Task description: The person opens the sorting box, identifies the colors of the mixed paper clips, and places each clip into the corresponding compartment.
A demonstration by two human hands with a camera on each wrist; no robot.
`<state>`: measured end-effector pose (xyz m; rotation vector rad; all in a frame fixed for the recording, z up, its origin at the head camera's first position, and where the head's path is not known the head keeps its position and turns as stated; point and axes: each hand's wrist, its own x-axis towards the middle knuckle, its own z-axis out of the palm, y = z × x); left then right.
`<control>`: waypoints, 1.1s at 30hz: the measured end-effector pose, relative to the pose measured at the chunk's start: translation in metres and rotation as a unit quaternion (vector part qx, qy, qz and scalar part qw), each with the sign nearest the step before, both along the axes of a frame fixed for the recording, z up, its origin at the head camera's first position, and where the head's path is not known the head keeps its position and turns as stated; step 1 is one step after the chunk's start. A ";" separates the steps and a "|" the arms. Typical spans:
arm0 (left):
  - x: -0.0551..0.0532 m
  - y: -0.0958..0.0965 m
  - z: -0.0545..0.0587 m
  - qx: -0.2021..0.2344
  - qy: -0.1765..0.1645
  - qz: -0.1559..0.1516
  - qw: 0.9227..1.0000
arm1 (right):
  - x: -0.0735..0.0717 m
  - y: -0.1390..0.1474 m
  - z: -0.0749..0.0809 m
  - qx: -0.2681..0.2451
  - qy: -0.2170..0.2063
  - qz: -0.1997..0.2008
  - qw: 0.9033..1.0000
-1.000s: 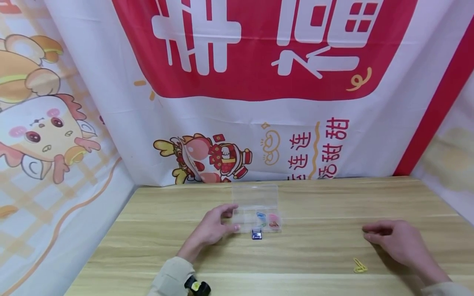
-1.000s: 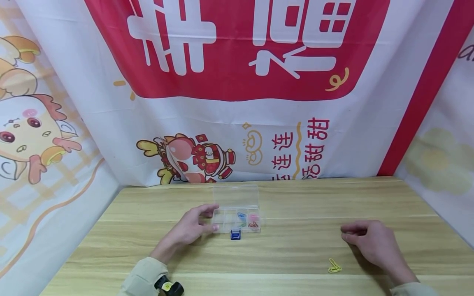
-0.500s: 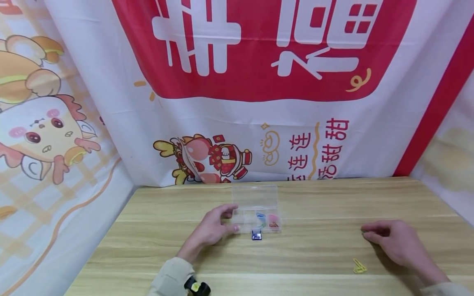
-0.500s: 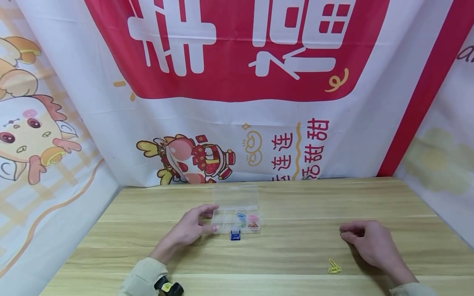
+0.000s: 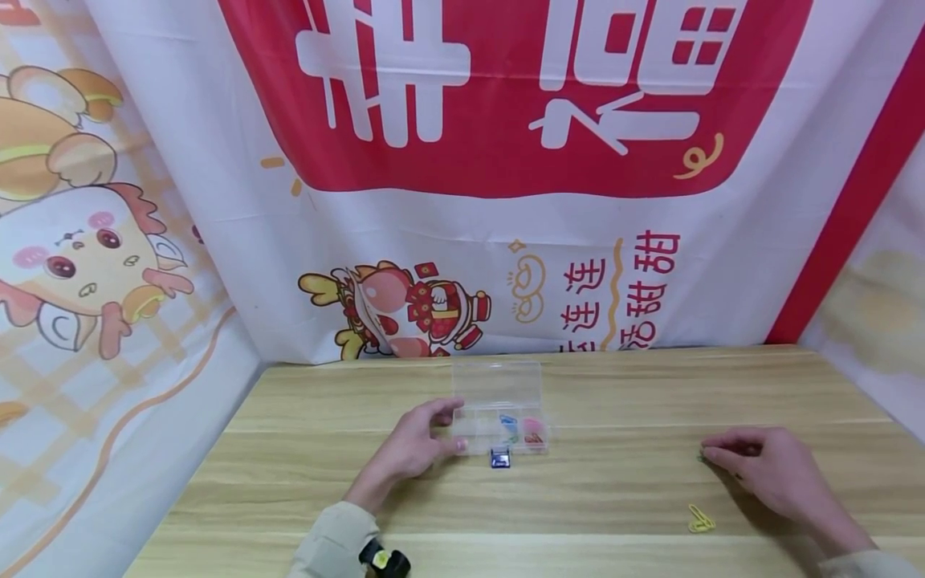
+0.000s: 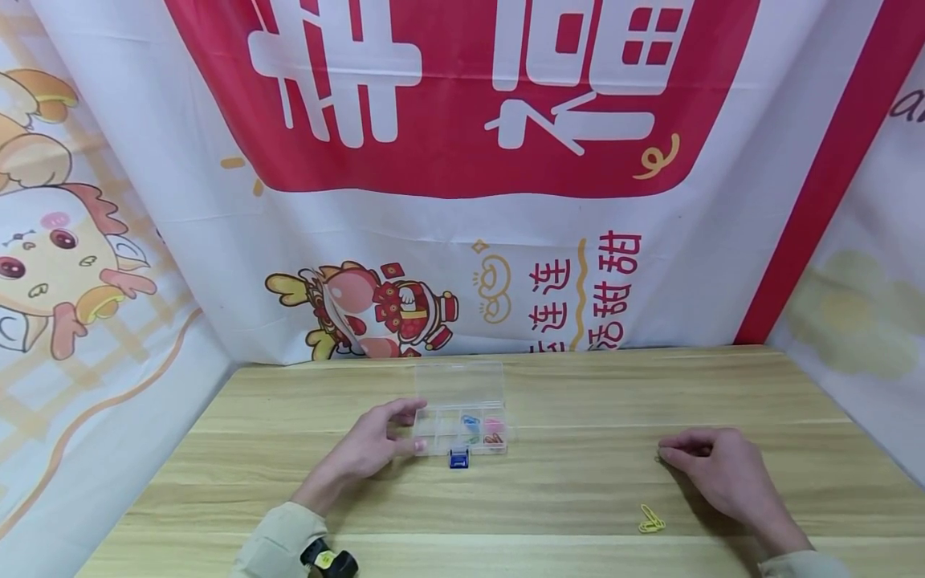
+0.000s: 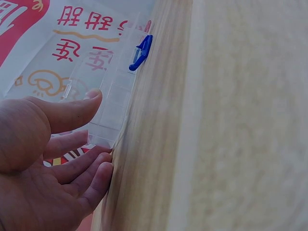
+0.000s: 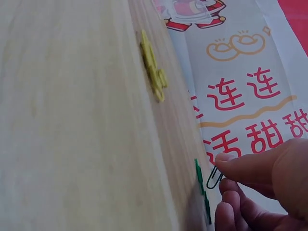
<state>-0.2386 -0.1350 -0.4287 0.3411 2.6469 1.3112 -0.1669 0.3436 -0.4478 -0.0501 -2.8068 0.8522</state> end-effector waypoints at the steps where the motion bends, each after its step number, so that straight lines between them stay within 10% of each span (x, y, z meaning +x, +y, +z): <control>1: -0.001 0.000 0.000 -0.001 -0.001 0.000 1.000 | 0.001 -0.001 0.000 -0.004 0.003 -0.003 1.000; 15: -0.002 0.002 -0.002 0.001 -0.008 0.001 1.000 | -0.008 -0.041 0.021 -0.057 0.010 0.010 0.998; 24: 0.001 -0.001 0.000 -0.001 -0.005 0.002 1.000 | -0.030 -0.103 0.037 -0.154 -0.065 0.058 0.984; 33: 0.001 -0.001 0.000 0.002 -0.009 0.004 1.000 | -0.043 -0.176 0.048 -0.204 -0.055 0.087 0.974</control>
